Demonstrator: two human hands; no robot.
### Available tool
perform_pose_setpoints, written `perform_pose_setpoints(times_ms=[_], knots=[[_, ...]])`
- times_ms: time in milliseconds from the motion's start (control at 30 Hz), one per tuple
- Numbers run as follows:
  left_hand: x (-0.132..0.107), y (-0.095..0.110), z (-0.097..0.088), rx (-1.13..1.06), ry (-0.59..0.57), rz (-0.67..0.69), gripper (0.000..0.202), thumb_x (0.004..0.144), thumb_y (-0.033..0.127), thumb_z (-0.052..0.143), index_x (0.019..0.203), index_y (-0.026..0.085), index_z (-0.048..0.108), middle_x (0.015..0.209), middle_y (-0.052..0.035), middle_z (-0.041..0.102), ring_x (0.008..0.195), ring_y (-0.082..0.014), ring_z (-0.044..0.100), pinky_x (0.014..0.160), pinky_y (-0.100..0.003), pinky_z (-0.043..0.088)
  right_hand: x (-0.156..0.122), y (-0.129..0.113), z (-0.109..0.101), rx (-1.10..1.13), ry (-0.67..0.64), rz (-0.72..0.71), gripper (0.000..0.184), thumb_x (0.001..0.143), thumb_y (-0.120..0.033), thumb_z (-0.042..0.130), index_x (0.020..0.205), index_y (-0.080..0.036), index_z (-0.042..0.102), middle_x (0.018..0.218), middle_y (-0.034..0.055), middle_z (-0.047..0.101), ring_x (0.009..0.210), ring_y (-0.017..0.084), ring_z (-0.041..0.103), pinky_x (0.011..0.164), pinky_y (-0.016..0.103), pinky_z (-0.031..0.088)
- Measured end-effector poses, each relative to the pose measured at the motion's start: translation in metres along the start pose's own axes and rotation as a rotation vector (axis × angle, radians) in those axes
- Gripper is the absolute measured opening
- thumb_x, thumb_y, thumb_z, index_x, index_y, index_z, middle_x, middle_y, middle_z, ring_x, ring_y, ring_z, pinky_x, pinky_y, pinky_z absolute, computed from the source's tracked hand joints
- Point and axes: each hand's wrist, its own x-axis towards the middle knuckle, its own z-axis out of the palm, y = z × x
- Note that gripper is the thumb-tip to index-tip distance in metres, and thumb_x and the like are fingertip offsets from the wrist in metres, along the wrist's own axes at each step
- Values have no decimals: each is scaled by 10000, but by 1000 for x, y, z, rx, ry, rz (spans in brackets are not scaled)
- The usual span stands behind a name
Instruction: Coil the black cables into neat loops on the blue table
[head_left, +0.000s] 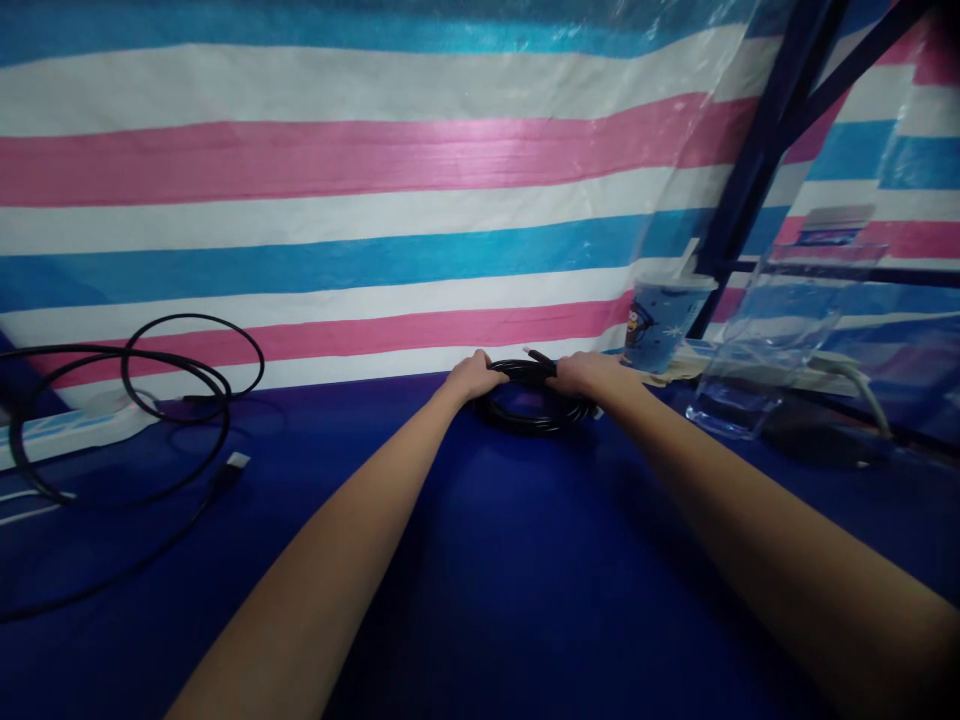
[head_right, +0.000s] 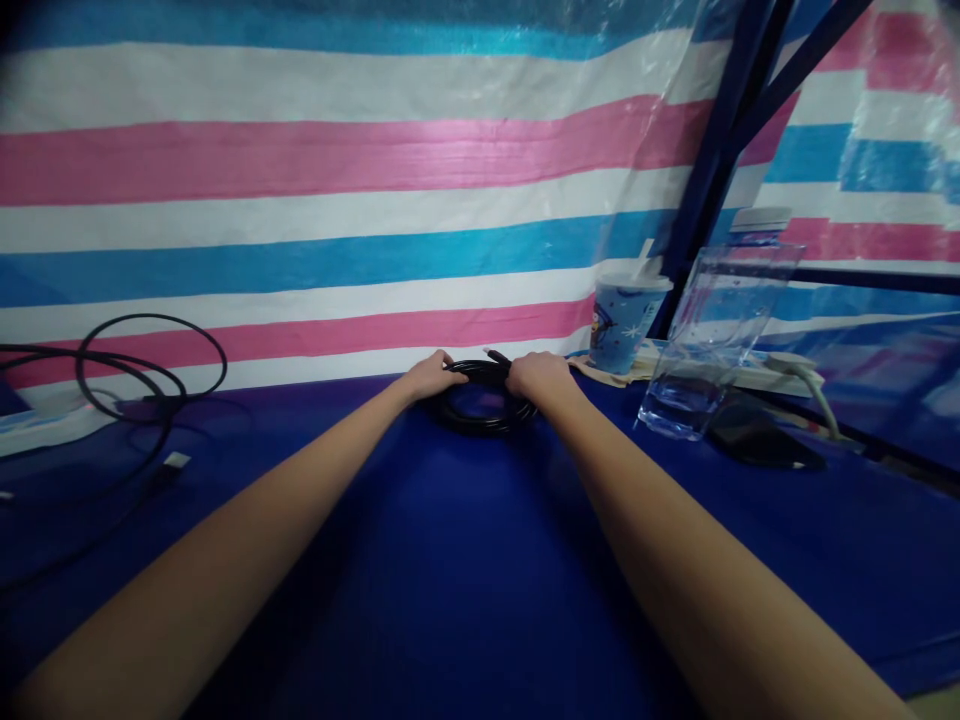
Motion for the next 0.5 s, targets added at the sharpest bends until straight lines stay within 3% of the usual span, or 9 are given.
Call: perform_pose_setpoints(times_ms=[133,200,300,433,500], knots=[[-2,-1,1,-122,-12,106,468,809,324,491,1236,142,427,1139,-116,609,931,-182,603,714,-252,475,-3,4,-3,-47,-73,46,457,819,-387,522,1128,-71,641,1037,244,639,944,367,611,739,419,446],[-1,1,0,-113,-32,145,444,798,280,487,1218,137,469,1139,-112,612,948,-183,597,739,-252,472,-3,7,-2,-53,-68,50,476,839,-392,490,1166,-70,615,1076,242,628,974,358,604,753,403,442],[3,6,-5,-26,-77,183,413,772,276,530,1159,135,549,1119,-111,624,981,-211,585,797,-278,455,-2,11,2,-49,-43,60,473,862,-381,458,1183,-62,596,1103,242,618,1005,347,595,771,388,435],[7,17,-13,160,-154,167,642,673,359,679,1252,148,500,1185,-132,596,1019,-264,570,818,-322,451,2,12,8,-31,-9,75,497,868,-416,439,1163,-51,603,1081,254,622,1002,354,595,762,390,437],[8,25,-15,272,-194,111,573,643,310,717,1165,128,569,1135,-158,617,993,-286,584,803,-347,458,3,12,9,-24,0,72,511,855,-434,454,1149,-47,611,1062,256,627,994,361,595,754,392,440]])
